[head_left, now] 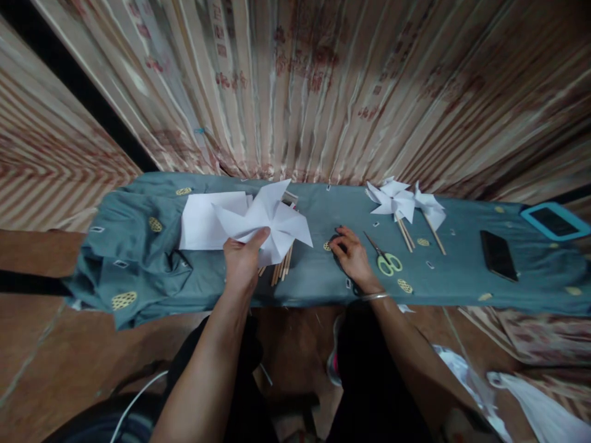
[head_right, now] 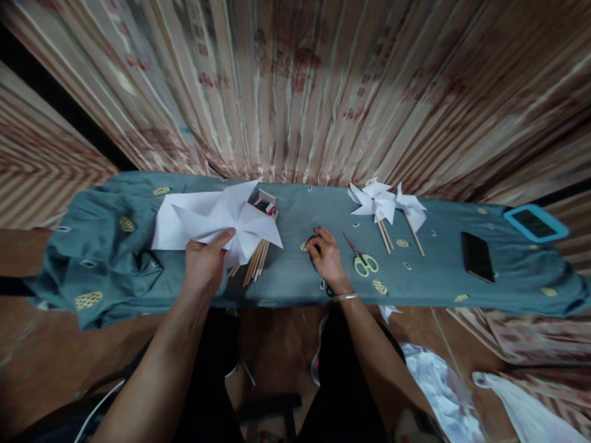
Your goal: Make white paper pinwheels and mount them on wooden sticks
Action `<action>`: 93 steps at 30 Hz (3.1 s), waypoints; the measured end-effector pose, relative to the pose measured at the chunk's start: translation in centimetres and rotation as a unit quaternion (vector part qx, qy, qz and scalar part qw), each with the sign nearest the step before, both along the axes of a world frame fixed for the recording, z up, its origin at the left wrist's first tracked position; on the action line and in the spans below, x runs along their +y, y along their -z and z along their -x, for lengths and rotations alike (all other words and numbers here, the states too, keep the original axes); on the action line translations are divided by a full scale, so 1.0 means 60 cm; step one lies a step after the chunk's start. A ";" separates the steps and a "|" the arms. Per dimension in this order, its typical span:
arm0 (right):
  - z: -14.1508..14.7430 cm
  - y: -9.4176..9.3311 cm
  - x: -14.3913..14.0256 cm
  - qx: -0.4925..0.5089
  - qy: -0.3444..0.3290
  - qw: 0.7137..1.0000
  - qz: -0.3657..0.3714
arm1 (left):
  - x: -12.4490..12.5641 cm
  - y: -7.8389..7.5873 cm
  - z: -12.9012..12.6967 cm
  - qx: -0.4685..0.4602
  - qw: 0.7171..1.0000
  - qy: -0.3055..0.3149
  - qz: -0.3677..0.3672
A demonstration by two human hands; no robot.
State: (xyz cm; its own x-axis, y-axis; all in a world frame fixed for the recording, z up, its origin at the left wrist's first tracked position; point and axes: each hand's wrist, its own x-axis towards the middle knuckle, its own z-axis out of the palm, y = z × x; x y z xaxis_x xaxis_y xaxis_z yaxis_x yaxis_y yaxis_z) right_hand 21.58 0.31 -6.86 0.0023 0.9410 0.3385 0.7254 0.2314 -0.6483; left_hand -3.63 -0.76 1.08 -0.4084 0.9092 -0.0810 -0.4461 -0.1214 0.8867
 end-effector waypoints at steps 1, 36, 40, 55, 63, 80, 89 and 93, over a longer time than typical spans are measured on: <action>-0.003 0.003 -0.004 0.002 -0.003 1.000 0.005 | 0.002 0.003 -0.006 0.006 1.000 0.003 0.004; -0.037 -0.060 -0.017 -0.066 0.115 0.991 0.010 | 0.039 0.054 -0.125 0.063 0.995 0.075 0.019; -0.049 -0.088 -0.019 0.085 0.148 0.985 0.010 | 0.035 0.054 -0.127 0.069 0.995 0.074 0.014; 0.067 -0.110 -0.034 0.232 -0.014 0.971 0.050 | 0.021 0.046 -0.151 0.071 0.993 0.099 0.002; 0.065 -0.107 -0.034 0.272 -0.016 0.961 0.051 | 0.018 0.044 -0.150 0.065 0.993 0.097 0.013; 0.065 -0.104 -0.036 0.321 -0.004 0.943 0.089 | 0.014 0.043 -0.150 0.089 0.990 0.104 -0.011; 0.072 -0.109 -0.038 0.390 -0.004 0.915 0.103 | 0.018 0.050 -0.145 0.148 0.983 0.110 -0.017; 0.073 -0.110 -0.038 0.411 -0.011 0.906 0.105 | 0.018 0.051 -0.144 0.165 0.980 0.111 -0.019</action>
